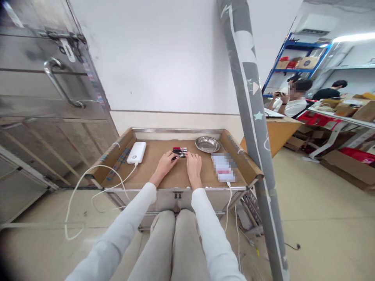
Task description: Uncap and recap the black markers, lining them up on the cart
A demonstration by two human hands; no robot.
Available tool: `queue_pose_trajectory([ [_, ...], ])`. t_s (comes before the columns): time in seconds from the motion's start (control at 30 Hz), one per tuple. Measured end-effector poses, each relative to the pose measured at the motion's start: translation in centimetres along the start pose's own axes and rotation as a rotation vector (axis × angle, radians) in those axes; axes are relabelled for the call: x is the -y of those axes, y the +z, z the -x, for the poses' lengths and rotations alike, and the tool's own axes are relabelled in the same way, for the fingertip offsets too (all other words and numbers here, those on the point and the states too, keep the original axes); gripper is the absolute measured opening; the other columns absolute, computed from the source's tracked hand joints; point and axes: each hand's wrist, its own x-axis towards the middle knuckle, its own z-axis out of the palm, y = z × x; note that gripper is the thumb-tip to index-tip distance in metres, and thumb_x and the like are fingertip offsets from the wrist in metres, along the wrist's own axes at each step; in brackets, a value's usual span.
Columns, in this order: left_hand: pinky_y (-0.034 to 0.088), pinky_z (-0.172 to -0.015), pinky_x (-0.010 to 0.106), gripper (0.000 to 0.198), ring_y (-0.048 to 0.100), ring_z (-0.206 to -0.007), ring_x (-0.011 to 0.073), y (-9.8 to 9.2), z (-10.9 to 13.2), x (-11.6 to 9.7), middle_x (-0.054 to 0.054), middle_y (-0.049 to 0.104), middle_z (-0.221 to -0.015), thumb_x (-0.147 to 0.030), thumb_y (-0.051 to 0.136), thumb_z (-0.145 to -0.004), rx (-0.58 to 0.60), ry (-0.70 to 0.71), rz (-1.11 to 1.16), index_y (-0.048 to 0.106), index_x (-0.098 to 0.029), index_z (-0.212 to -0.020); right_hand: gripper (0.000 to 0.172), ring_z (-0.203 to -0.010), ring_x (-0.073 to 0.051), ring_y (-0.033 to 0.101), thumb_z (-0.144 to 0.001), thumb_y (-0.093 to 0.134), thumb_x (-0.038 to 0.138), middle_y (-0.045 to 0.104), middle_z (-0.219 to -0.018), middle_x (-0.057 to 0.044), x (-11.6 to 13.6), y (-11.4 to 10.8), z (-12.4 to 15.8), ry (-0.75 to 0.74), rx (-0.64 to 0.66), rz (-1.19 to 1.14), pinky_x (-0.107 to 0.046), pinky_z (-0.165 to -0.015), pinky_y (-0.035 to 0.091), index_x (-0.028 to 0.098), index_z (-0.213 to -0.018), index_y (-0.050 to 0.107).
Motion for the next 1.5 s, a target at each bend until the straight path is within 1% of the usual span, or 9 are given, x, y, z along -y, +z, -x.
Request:
queue_pose_trajectory([
  [0.2, 0.04, -0.083, 0.033, 0.02, 0.056, -0.094, 0.0192, -0.3, 0.1, -0.2, 0.005, 0.063, -0.102, -0.031, 0.048, -0.092, -0.02, 0.019, -0.055, 0.062, -0.021, -0.102, 0.03, -0.085, -0.018, 0.057, -0.098, 0.036, 0.025, 0.07, -0.095, -0.007, 0.2, 0.2, 0.1, -0.239, 0.019, -0.084, -0.028, -0.078, 0.032, 0.021, -0.106, 0.064],
  [0.43, 0.037, -0.082, 0.033, 0.026, 0.053, -0.094, 0.0201, -0.6, 0.3, -0.3, 0.006, 0.063, -0.1, -0.035, 0.042, -0.094, -0.041, -0.04, -0.107, 0.061, -0.022, -0.105, 0.029, -0.08, -0.019, 0.058, -0.098, 0.036, 0.027, 0.07, -0.088, -0.008, -0.1, 0.3, 0.1, -0.044, -0.061, -0.034, -0.03, -0.076, 0.034, 0.017, -0.102, 0.064],
  [0.57, 0.036, -0.083, 0.034, 0.026, 0.052, -0.094, 0.0205, -0.7, 0.4, -0.3, 0.005, 0.064, -0.102, -0.036, 0.042, -0.094, -0.047, -0.028, -0.096, 0.062, -0.023, -0.104, 0.03, -0.086, -0.02, 0.06, -0.097, 0.034, 0.025, 0.07, -0.096, -0.01, 0.1, 0.1, 0.1, -0.084, -0.014, -0.082, -0.031, -0.081, 0.038, 0.017, -0.107, 0.062],
  [0.7, 0.037, -0.082, 0.035, 0.025, 0.053, -0.094, 0.0215, -0.8, 0.4, -0.4, 0.006, 0.065, -0.099, -0.036, 0.043, -0.093, -0.07, -0.068, -0.102, 0.061, -0.023, -0.104, 0.045, -0.11, -0.019, 0.057, -0.093, 0.034, 0.021, 0.059, -0.126, -0.011, 0.5, -0.1, 0.2, -0.242, 0.058, -0.288, -0.031, -0.089, 0.043, 0.016, -0.138, 0.036],
  [0.8, 0.038, -0.082, 0.036, 0.025, 0.053, -0.094, 0.023, -0.8, 0.4, -0.3, 0.007, 0.064, -0.099, -0.035, 0.042, -0.094, -0.118, -0.195, -0.167, 0.06, -0.022, -0.106, 0.057, -0.119, -0.019, 0.051, -0.089, 0.035, 0.017, 0.053, -0.133, -0.01, 0.6, 0.3, 0.2, -0.251, 0.078, -0.342, -0.032, -0.094, 0.043, 0.016, -0.145, 0.022],
  [0.97, 0.042, -0.084, 0.039, 0.021, 0.053, -0.095, 0.0261, -0.3, 0.5, 0.2, 0.013, 0.06, -0.102, -0.019, 0.04, -0.093, -0.117, -0.451, -0.324, 0.058, -0.014, -0.101, 0.038, -0.105, -0.022, 0.053, -0.087, 0.034, 0.012, 0.059, -0.117, -0.01, 0.0, 1.0, 0.2, -0.165, 0.103, -0.188, -0.034, -0.094, 0.041, 0.017, -0.117, 0.057],
  [1.07, 0.043, -0.085, 0.039, 0.025, 0.054, -0.096, 0.0263, 0.4, 0.5, 0.6, 0.016, 0.058, -0.102, -0.009, 0.033, -0.091, -0.099, -0.493, -0.369, 0.057, -0.01, -0.098, 0.033, -0.099, -0.021, 0.051, -0.086, 0.038, 0.011, 0.058, -0.11, -0.01, -0.2, 1.0, 0.3, -0.128, 0.129, -0.107, -0.032, -0.09, 0.041, 0.018, -0.107, 0.062],
  [1.23, 0.045, -0.087, 0.037, 0.028, 0.055, -0.096, 0.0235, 1.0, 0.2, 0.9, 0.016, 0.056, -0.102, -0.003, 0.029, -0.089, -0.102, -0.434, -0.293, 0.055, -0.01, -0.097, 0.033, -0.099, -0.021, 0.049, -0.086, 0.04, 0.011, 0.056, -0.108, -0.01, -0.1, 1.0, 0.4, -0.114, 0.162, -0.055, -0.032, -0.089, 0.038, 0.018, -0.111, 0.061],
  [1.5, 0.048, -0.086, 0.03, 0.018, 0.058, -0.092, 0.0172, 1.0, 0.2, 0.6, 0.007, 0.056, -0.101, -0.015, 0.041, -0.091, 0.013, -0.076, 0.01, 0.055, -0.018, -0.101, 0.03, -0.097, -0.021, 0.049, -0.089, 0.039, 0.012, 0.058, -0.102, -0.01, -0.1, 1.3, 0.3, -0.105, 0.157, -0.012, -0.032, -0.086, 0.037, 0.016, -0.11, 0.059],
])
